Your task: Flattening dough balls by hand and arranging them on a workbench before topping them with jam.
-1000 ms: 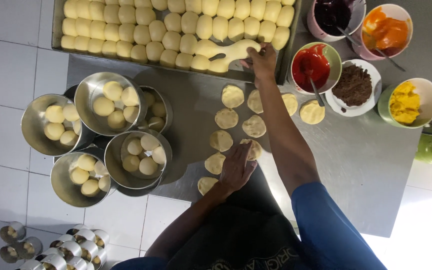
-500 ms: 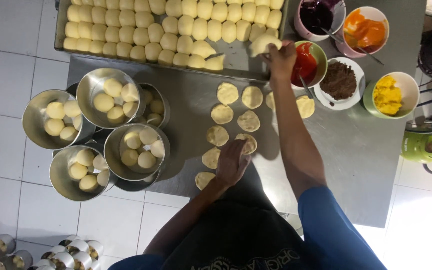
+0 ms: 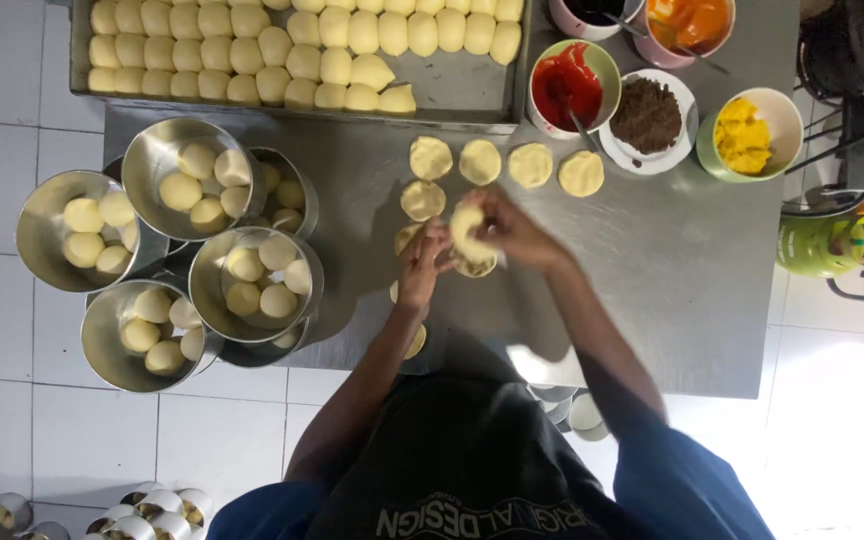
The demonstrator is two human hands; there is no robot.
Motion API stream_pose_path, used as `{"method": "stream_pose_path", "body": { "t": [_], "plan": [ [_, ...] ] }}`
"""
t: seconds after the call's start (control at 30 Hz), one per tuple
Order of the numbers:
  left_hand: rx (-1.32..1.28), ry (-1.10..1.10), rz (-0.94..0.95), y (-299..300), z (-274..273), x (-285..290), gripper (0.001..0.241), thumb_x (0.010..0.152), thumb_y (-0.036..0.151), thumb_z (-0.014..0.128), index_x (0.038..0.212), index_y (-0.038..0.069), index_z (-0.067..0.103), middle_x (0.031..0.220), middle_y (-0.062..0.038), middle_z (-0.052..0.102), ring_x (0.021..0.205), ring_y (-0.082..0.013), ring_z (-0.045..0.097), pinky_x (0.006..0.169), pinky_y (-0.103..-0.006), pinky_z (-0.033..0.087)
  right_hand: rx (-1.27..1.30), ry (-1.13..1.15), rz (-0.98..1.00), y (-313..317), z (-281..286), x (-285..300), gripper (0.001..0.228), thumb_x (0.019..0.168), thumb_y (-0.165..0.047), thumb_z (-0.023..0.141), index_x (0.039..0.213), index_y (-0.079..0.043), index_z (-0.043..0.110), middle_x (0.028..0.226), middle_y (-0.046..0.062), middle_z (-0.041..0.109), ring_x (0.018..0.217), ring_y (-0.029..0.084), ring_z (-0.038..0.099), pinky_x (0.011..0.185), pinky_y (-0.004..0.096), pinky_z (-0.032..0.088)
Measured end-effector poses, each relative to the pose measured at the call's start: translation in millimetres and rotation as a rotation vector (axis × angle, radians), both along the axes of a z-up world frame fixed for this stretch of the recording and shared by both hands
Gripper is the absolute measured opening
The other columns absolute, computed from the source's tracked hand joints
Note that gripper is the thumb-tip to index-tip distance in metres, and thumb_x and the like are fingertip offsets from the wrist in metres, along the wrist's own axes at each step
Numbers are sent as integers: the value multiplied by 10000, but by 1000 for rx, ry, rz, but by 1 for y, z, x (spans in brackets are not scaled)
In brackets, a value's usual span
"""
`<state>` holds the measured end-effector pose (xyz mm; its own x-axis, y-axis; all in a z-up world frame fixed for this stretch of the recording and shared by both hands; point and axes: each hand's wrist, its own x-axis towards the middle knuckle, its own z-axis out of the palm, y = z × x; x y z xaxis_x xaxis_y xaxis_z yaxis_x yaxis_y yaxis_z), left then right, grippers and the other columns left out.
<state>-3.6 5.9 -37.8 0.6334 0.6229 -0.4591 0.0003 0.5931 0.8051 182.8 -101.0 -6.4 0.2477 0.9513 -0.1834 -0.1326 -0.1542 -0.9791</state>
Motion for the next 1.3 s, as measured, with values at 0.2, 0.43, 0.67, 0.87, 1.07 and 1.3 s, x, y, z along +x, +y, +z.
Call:
{"method": "stream_pose_path", "body": {
  "t": [0.2,0.43,0.67,0.87,1.07,1.3],
  "plan": [
    [135,-146,-17,-35,-76,-26,230,1069,240,736,1028,16,700,784,82,495,687,-24,412,609,-225,353,-150,-346,-150,-28,13,-70,458,919,-119,772,1339,-15,622,1113,104,674,999,193,643,852,319,551],
    [270,-98,-31,-44,-2,-33,171,992,183,747,1020,42,654,711,92,504,647,-26,399,586,-222,329,-229,40,-397,-69,-10,-115,448,960,-203,712,1315,43,597,1053,78,718,872,127,692,767,277,577],
    [529,134,-213,-64,22,-56,219,956,218,754,917,5,717,675,29,631,605,-36,534,539,-239,428,-181,322,-527,-103,-55,-166,240,985,-110,728,1171,42,719,984,19,727,865,68,633,747,229,518],
    [472,168,-264,-69,-3,-89,397,1092,343,584,1060,-48,648,794,-107,649,735,-155,591,648,-325,474,-305,407,-551,-129,-87,-169,265,957,-80,723,1197,33,707,934,25,711,771,95,606,672,253,495],
    [1021,113,-406,-54,28,-95,663,1105,489,372,1508,-31,461,1361,-268,614,1257,-372,593,1083,-504,435,-146,-454,-247,-111,-28,-158,485,964,-192,624,1417,-28,567,1393,118,566,1232,186,565,974,397,503],
    [1398,206,-884,-62,5,-96,876,1015,520,491,1586,-90,227,1602,-306,352,1505,-464,316,1233,-623,164,-187,-1363,203,-113,-41,-158,734,922,-555,549,1502,-107,504,1647,152,325,1544,353,223,1145,772,110]
  ]
}}
